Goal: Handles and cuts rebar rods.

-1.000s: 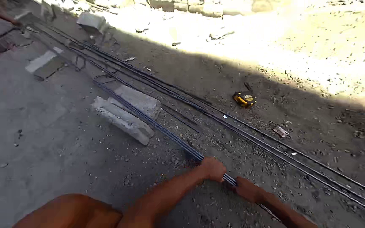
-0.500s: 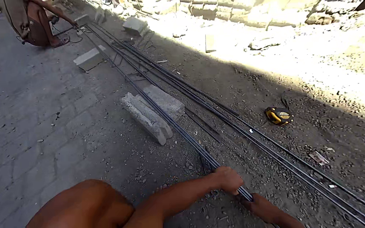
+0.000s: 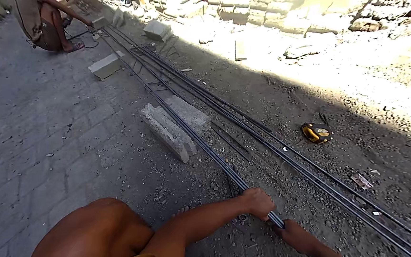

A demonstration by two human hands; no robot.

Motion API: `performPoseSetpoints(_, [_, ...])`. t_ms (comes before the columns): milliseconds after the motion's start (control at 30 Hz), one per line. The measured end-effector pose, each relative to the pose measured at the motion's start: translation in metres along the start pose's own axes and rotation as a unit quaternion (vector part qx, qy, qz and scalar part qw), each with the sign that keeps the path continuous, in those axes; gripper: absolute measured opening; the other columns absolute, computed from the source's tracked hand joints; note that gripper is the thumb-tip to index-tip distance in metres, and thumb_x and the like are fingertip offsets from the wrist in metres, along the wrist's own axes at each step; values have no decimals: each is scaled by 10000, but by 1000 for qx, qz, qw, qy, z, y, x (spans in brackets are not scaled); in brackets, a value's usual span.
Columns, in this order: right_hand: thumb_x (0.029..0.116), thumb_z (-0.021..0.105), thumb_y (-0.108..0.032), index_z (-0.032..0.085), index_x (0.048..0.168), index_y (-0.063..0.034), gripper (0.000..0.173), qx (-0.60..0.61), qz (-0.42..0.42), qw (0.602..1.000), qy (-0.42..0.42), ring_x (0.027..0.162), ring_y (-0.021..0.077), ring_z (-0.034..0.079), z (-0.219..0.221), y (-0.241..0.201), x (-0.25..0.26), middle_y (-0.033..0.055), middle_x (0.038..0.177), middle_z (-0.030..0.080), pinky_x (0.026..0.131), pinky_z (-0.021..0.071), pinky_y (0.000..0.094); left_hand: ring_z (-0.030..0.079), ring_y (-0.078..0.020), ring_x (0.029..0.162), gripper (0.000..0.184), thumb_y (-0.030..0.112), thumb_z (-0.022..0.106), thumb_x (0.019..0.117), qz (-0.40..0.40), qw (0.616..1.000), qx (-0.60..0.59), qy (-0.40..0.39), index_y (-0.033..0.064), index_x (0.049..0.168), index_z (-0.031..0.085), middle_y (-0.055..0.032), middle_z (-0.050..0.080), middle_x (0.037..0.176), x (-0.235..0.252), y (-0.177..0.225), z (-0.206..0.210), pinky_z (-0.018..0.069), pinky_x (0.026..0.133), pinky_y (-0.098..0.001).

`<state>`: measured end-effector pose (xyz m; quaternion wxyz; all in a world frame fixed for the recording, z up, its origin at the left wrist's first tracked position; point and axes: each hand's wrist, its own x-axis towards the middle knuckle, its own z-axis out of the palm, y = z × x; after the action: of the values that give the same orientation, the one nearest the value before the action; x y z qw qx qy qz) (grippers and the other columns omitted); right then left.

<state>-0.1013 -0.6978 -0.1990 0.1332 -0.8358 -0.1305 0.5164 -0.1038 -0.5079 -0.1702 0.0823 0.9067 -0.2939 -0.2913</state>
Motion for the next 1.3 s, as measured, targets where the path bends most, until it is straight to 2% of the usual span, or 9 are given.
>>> performPoseSetpoints(200, [1038, 566, -390, 625, 834, -41, 408, 11, -1, 1000, 3, 599, 212, 552, 2, -3, 1, 84, 686, 562, 604, 458, 433, 677, -383, 1003, 328, 328, 677, 945, -11, 1000, -6, -13, 51, 1118, 693, -180, 709, 1040, -3, -2, -2, 520, 786, -589])
performPoseSetpoints(300, [1037, 577, -384, 640, 861, -18, 411, 14, -21, 1000, 12, 635, 241, 570, -3, -14, 3, 111, 711, 577, 634, 468, 467, 675, -388, 990, 326, 317, 693, 931, -20, 1000, -10, -4, 38, 1100, 696, -188, 709, 1021, -7, -11, -7, 509, 789, -594])
performPoseSetpoints(467, [1031, 587, -387, 625, 876, -37, 384, 7, -54, 998, 30, 636, 237, 568, -18, -43, 8, 97, 705, 562, 631, 468, 468, 678, -368, 979, 325, 307, 706, 893, -44, 999, -4, 13, 52, 1095, 694, -167, 711, 996, -20, -38, -16, 505, 799, -589])
performPoseSetpoints(600, [1060, 544, -380, 613, 918, -21, 392, 12, -65, 998, 19, 638, 232, 552, -24, -79, 14, 104, 733, 548, 635, 470, 450, 673, -369, 1000, 315, 288, 709, 887, -66, 998, -4, 18, 53, 1095, 701, -171, 709, 1016, -38, -65, -22, 502, 812, -592])
performPoseSetpoints(767, [1063, 524, -389, 603, 877, -44, 399, 26, -68, 997, 20, 577, 187, 515, -25, -106, 33, 69, 693, 522, 580, 447, 397, 674, -366, 1017, 325, 275, 716, 880, -85, 996, -2, 17, 75, 1137, 708, -163, 717, 1042, -53, -90, -26, 503, 829, -596])
performPoseSetpoints(1033, [1067, 516, -380, 605, 877, -42, 397, 17, -73, 997, 21, 589, 191, 517, -26, -107, 36, 73, 703, 524, 586, 446, 399, 677, -355, 995, 300, 300, 704, 879, -94, 995, 6, 13, 90, 1093, 710, -149, 715, 1016, -50, -93, -24, 508, 801, -592])
performPoseSetpoints(1300, [1066, 523, -372, 612, 885, -37, 391, 21, -79, 996, 25, 589, 194, 510, -27, -107, 36, 73, 703, 520, 594, 446, 402, 673, -357, 1013, 322, 312, 705, 881, -103, 995, 15, 12, 86, 1110, 706, -155, 713, 1032, -48, -92, -24, 501, 843, -591])
